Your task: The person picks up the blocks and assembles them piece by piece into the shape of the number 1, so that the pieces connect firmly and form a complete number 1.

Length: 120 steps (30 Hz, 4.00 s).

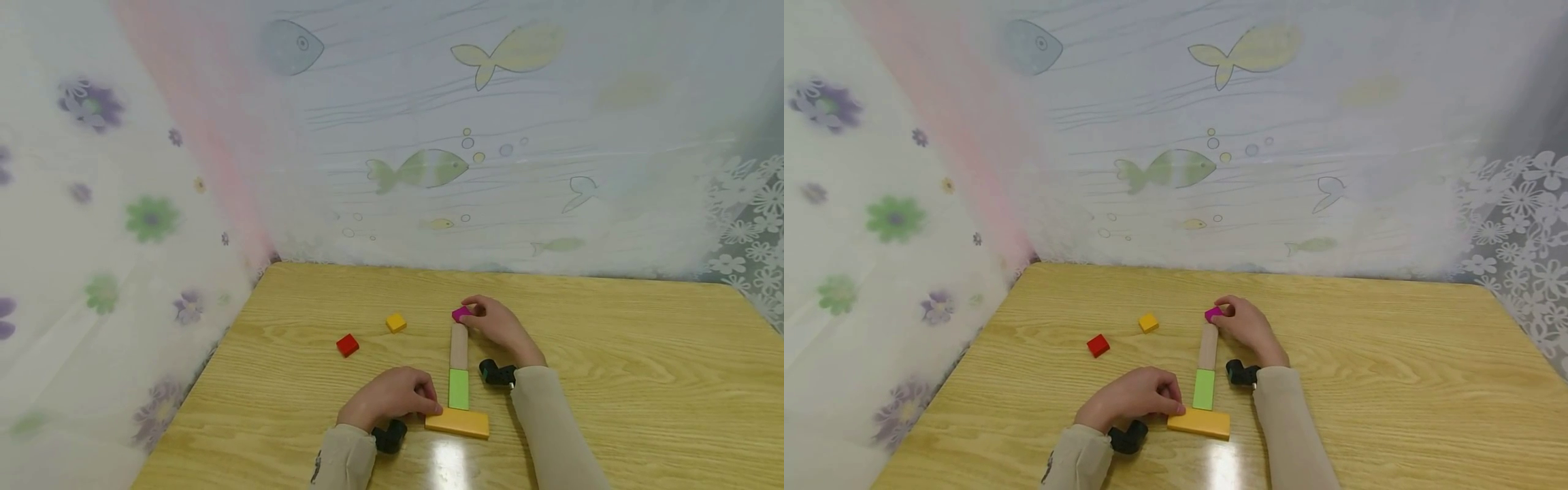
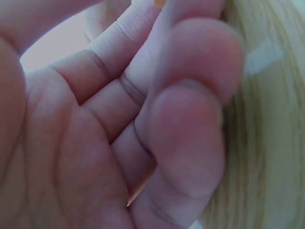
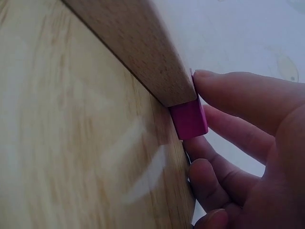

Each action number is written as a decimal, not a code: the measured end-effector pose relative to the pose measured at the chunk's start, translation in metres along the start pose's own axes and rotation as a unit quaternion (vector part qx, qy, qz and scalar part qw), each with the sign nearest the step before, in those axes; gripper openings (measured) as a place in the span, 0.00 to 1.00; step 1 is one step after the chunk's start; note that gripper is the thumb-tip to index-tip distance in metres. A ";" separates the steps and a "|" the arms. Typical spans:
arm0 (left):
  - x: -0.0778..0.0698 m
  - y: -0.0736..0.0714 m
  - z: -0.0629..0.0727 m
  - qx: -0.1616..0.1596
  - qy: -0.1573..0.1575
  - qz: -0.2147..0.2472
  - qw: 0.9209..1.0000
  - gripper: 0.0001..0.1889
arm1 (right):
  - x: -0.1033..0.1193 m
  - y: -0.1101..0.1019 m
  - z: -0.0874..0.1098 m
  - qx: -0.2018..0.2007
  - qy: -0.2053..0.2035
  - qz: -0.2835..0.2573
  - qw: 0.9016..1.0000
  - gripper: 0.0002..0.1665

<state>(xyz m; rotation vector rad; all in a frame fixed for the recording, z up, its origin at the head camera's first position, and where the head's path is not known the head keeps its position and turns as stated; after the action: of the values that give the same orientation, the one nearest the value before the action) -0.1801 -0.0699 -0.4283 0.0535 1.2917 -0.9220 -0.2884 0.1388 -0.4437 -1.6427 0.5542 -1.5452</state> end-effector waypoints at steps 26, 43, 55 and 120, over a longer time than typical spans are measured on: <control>-0.001 -0.001 0.001 -0.001 0.003 0.002 1.000 0.07 | -0.001 0.001 0.001 0.006 -0.001 -0.001 1.000 0.25; 0.003 0.001 -0.001 0.001 0.006 -0.002 1.000 0.07 | -0.001 0.001 0.003 0.006 0.001 0.002 1.000 0.25; -0.001 -0.001 -0.001 0.000 0.009 -0.003 1.000 0.07 | -0.002 0.001 0.000 0.009 0.007 0.004 1.000 0.25; 0.001 0.000 -0.002 -0.011 0.008 -0.001 1.000 0.11 | -0.006 -0.003 0.002 0.014 -0.038 0.018 0.999 0.22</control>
<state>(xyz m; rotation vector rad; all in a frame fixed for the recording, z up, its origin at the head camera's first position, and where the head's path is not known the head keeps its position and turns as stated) -0.1814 -0.0693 -0.4293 0.0427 1.3157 -0.9112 -0.2877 0.1460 -0.4447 -1.6551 0.5168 -1.4524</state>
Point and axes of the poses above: each hand's wrist, its own z-axis away from the middle knuckle, its own y-axis out of the palm, x = y × z, the point moved 2 cm from there along -z, towards the middle knuckle, and after that the axes turned 11 degrees about z, right-handed, at the moved point
